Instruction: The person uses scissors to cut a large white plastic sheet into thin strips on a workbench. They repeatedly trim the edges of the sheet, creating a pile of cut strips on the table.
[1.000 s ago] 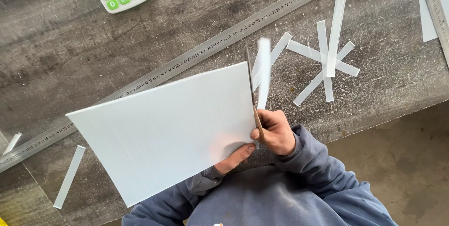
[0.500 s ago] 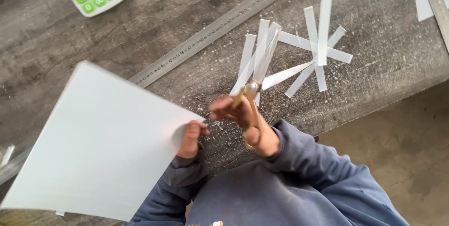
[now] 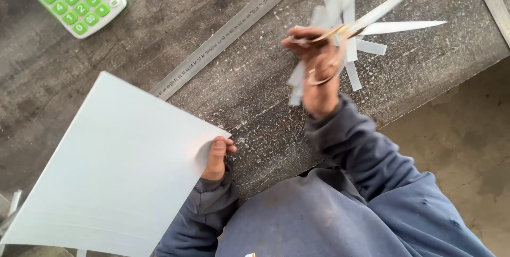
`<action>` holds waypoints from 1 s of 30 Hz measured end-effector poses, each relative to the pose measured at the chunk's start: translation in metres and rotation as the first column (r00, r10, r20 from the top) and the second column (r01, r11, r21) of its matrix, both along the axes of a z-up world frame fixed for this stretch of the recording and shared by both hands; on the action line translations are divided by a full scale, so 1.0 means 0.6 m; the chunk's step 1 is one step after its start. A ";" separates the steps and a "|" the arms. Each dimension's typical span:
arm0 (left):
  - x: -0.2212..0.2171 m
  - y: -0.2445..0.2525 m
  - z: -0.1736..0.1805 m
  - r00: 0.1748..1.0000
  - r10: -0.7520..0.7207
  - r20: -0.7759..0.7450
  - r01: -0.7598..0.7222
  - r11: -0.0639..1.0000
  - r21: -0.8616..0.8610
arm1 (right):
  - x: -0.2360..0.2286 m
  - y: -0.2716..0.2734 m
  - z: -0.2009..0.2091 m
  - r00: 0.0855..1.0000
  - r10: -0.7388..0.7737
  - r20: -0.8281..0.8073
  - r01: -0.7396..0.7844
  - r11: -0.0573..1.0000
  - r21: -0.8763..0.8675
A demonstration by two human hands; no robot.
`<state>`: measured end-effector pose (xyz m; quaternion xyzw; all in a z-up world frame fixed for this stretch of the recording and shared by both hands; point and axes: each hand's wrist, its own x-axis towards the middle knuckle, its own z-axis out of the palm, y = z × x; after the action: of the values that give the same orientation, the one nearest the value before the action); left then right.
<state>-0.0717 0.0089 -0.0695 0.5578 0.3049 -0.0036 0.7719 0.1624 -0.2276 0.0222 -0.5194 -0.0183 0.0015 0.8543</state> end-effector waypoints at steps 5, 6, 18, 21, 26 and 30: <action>-0.171 -0.049 -0.352 0.939 -0.325 0.114 0.342 0.837 -0.426 | -0.041 -0.036 0.057 0.981 0.185 -0.063 -0.194 0.961 -0.198; -0.178 -0.088 -0.436 0.913 -0.375 0.163 0.400 0.737 -0.545 | -0.058 -0.042 0.053 0.957 0.248 -0.151 -0.284 0.911 -0.299; 0.124 -0.043 0.141 0.774 -0.550 0.314 0.520 0.835 0.183 | -0.108 0.051 0.029 0.859 0.456 -0.231 -0.494 0.857 -0.147; 0.141 -0.027 0.180 0.792 -0.504 0.345 0.491 0.861 0.133 | -0.098 0.057 0.043 0.865 0.431 -0.257 -0.472 0.872 -0.130; 0.136 -0.036 0.172 0.880 -0.447 0.159 0.431 0.893 0.128 | -0.095 0.050 0.029 0.863 0.430 -0.264 -0.474 0.871 -0.130; 0.121 -0.035 0.137 0.928 -0.365 -0.075 0.364 0.931 -0.031 | -0.085 0.038 0.035 0.820 0.534 -0.206 -0.570 0.791 -0.223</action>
<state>0.0008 -0.0120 0.0128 0.5978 0.2263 -0.1715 0.7497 0.1116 -0.2049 0.0434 -0.6030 -0.1125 0.2882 0.7353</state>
